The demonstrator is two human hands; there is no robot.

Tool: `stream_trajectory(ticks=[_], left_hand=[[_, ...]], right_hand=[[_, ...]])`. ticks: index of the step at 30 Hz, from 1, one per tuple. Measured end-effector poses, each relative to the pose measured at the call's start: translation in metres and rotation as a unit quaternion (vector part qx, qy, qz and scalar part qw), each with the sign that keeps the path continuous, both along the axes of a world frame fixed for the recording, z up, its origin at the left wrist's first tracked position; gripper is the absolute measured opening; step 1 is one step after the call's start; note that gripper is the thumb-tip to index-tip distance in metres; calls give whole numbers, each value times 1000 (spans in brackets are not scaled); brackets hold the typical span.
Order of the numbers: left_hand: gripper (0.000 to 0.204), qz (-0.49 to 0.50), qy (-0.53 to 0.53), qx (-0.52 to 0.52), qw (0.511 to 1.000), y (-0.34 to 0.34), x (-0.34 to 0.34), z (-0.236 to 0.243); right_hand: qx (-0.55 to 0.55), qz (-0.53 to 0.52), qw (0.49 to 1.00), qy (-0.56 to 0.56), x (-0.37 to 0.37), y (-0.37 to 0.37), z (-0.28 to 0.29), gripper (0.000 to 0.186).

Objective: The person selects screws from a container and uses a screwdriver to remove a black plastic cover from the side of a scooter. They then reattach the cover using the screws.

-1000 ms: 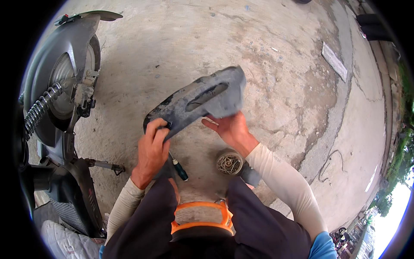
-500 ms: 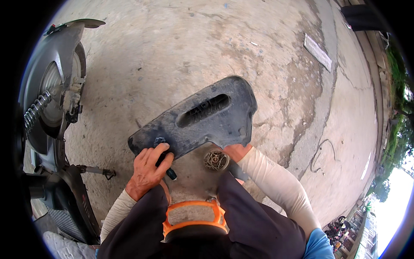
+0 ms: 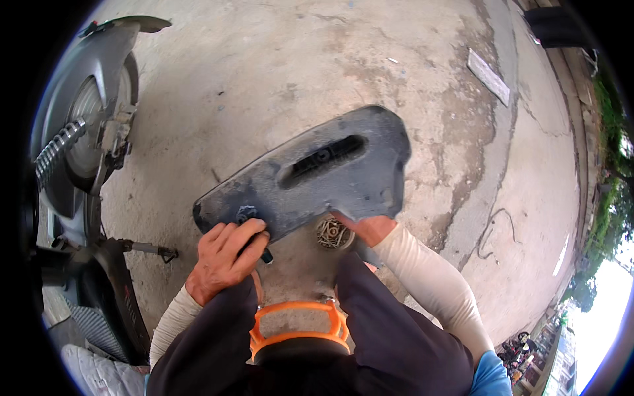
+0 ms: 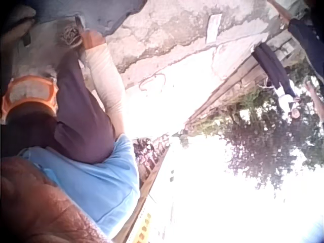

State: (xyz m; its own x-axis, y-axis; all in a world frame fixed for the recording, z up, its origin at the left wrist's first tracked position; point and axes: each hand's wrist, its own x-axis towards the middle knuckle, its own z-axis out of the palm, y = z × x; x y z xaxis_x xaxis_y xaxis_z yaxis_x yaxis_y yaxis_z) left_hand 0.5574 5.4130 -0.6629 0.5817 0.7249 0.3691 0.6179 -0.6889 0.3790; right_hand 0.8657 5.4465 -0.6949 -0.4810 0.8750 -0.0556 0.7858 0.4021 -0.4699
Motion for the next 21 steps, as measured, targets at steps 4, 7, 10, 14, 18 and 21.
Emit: stream_trajectory(ticks=[4,7,10,14,18,21], left_hand=[[24,-66,-9,22,998,15,15,29],[26,-31,-70,42,996,7,17,22],[29,-5,-104,-5,995,-7,10,14],[35,54,-186,-33,980,-10,4,7],[37,98,-217,-92,967,-11,3,18],[36,141,-205,-188,950,-20,-2,18]], right_hand=[[-324,-159,797,484,38,-5,-11,46],[-437,-211,450,749,30,-12,-47,56],[-463,-262,410,741,0,-11,-31,60],[-469,-286,452,703,-37,-3,11,63],[-478,-210,477,707,-15,-6,-16,55],[-460,-319,528,639,-28,-8,0,52]])
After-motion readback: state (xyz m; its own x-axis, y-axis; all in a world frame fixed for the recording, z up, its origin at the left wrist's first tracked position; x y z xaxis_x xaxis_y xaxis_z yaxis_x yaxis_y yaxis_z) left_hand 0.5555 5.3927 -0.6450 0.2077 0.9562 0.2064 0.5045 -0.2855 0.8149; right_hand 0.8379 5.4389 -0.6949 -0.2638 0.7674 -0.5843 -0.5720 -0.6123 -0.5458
